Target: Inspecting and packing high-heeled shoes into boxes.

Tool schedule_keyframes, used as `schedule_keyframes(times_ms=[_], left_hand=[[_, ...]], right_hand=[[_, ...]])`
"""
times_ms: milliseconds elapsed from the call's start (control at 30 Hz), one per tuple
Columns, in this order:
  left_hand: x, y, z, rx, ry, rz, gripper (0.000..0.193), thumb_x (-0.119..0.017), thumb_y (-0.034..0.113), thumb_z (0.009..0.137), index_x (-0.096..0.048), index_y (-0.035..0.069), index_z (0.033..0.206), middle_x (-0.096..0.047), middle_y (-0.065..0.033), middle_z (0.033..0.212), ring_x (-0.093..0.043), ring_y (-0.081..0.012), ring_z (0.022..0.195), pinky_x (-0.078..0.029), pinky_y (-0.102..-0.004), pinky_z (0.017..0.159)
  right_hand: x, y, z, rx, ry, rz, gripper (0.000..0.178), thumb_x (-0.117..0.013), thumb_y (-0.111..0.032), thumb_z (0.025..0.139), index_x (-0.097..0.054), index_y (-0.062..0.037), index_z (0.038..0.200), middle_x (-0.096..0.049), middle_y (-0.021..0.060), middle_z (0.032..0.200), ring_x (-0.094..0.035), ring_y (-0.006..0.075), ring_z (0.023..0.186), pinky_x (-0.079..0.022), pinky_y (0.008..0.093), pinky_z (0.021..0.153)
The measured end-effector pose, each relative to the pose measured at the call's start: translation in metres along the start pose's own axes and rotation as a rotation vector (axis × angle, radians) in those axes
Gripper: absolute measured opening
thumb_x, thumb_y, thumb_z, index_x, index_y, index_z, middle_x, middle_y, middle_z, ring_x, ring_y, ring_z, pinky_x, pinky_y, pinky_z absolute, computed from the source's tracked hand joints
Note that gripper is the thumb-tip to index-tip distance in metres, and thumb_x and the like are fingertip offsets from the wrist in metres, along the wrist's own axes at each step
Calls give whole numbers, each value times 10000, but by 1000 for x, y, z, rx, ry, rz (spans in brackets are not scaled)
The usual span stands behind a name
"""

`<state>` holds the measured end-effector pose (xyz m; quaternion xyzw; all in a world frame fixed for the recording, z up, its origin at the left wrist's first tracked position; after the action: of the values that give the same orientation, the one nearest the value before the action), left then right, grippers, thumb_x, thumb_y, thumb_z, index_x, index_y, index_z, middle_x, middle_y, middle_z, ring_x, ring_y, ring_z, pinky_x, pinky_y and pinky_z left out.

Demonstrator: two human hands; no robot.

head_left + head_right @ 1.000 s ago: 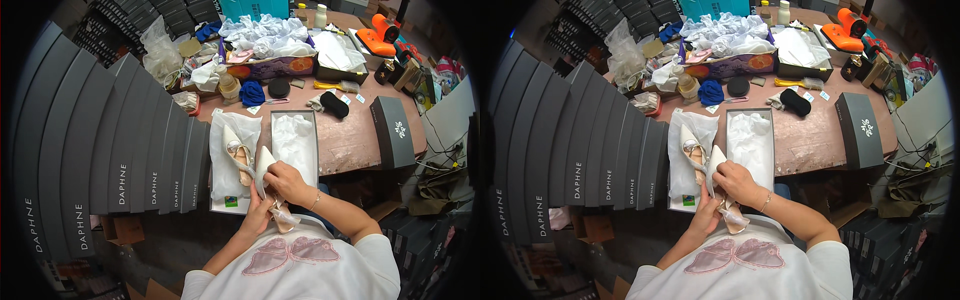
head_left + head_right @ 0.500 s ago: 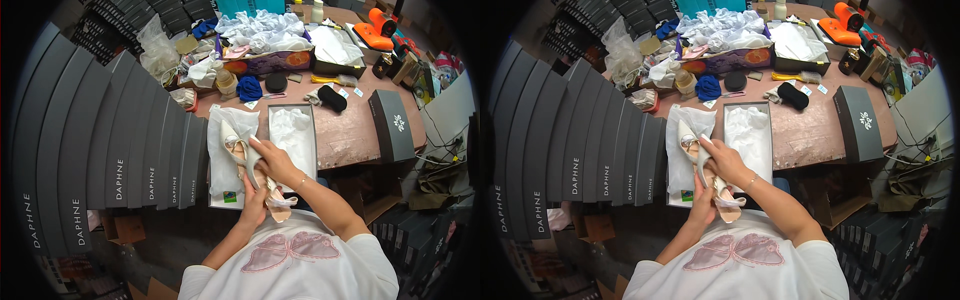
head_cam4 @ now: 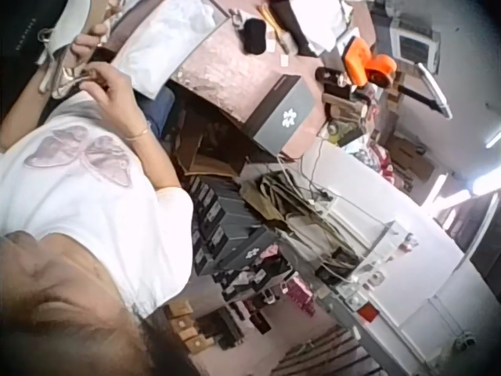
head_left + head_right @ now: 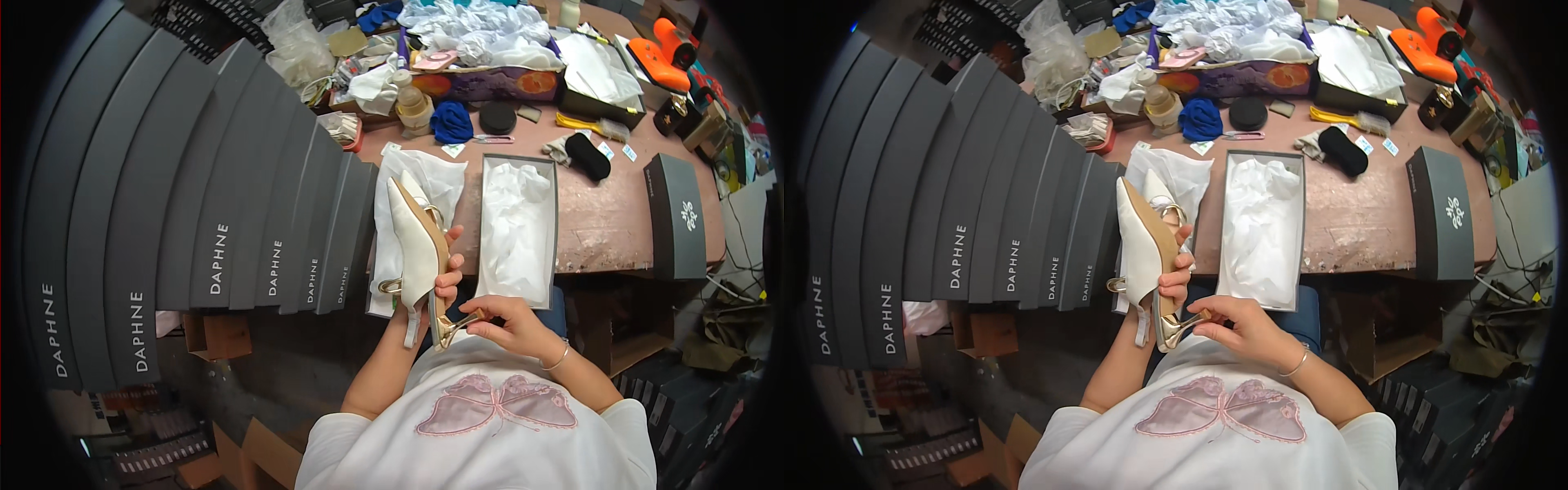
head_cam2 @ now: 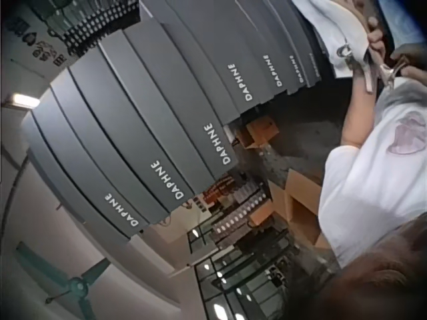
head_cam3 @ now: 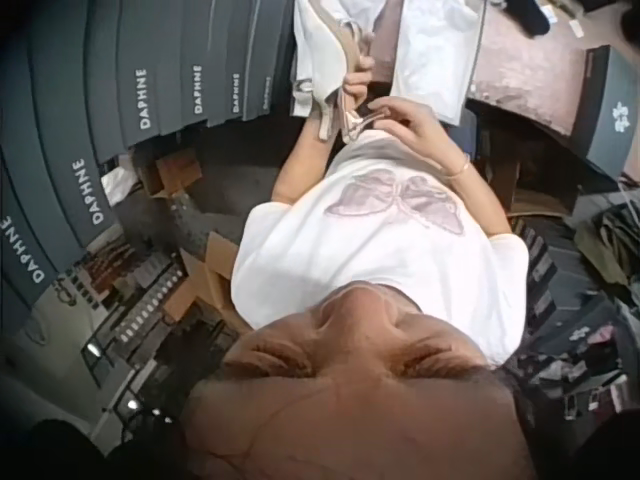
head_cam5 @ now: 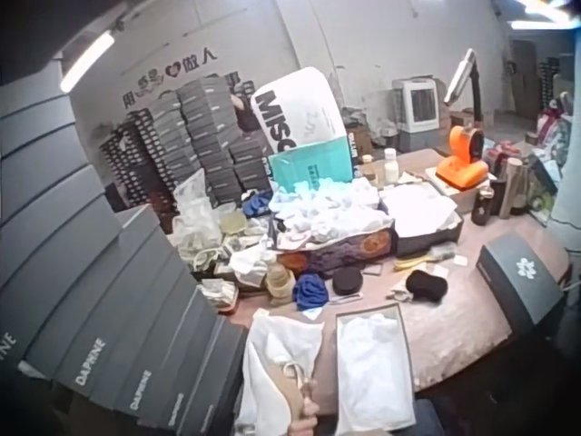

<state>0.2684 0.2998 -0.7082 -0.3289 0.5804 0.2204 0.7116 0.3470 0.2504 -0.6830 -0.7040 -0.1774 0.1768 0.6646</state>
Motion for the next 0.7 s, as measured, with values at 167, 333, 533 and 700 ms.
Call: schedule_keyframes(times_ms=[167,333,533,700], left_hand=[[2,-10,8,78,-96,-88,665,-487,369,981,-182,79,1496,-511,-252,1060,-600,-267,749,-530,-338,635],[1,-9,10,76,-95,-70,658,-490,366,981,-195,71,1490,-513,-241,1039,-598,-266,738,-531,-336,637],[5,-2,3,30,-45,-12,632,-488,335,989,-200,73,1487,-523,-219,1022,-595,-263,745,-544,-346,636],[12,12,-1,-107,136,102,563,-523,271,972,-293,72,1447,-551,-191,1000,-596,-252,764,-564,-346,668]], right_hand=[[0,-14,-2,122,34,-50,204,-718,-123,845,-657,-10,1004,-527,11,687,-458,78,606,-402,234,565],[0,-13,-1,125,20,-67,209,-714,-132,852,-654,-14,1013,-542,13,703,-477,79,614,-418,228,579],[-8,14,-4,-4,-18,44,285,-699,-147,872,-610,8,1093,-623,61,860,-574,93,731,-473,220,670],[9,-47,-7,335,211,-459,444,-747,-162,783,-579,-53,1179,-562,120,1177,-582,232,980,-436,399,907]])
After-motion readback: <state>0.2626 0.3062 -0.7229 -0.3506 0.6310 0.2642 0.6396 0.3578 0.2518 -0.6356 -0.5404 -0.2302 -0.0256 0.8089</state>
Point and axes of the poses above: each hand's wrist, its own z-axis towards the middle knuckle, its own x-axis out of the back of the hand, y = z × x, the point moved 10 cm from there along z, towards the middle knuckle
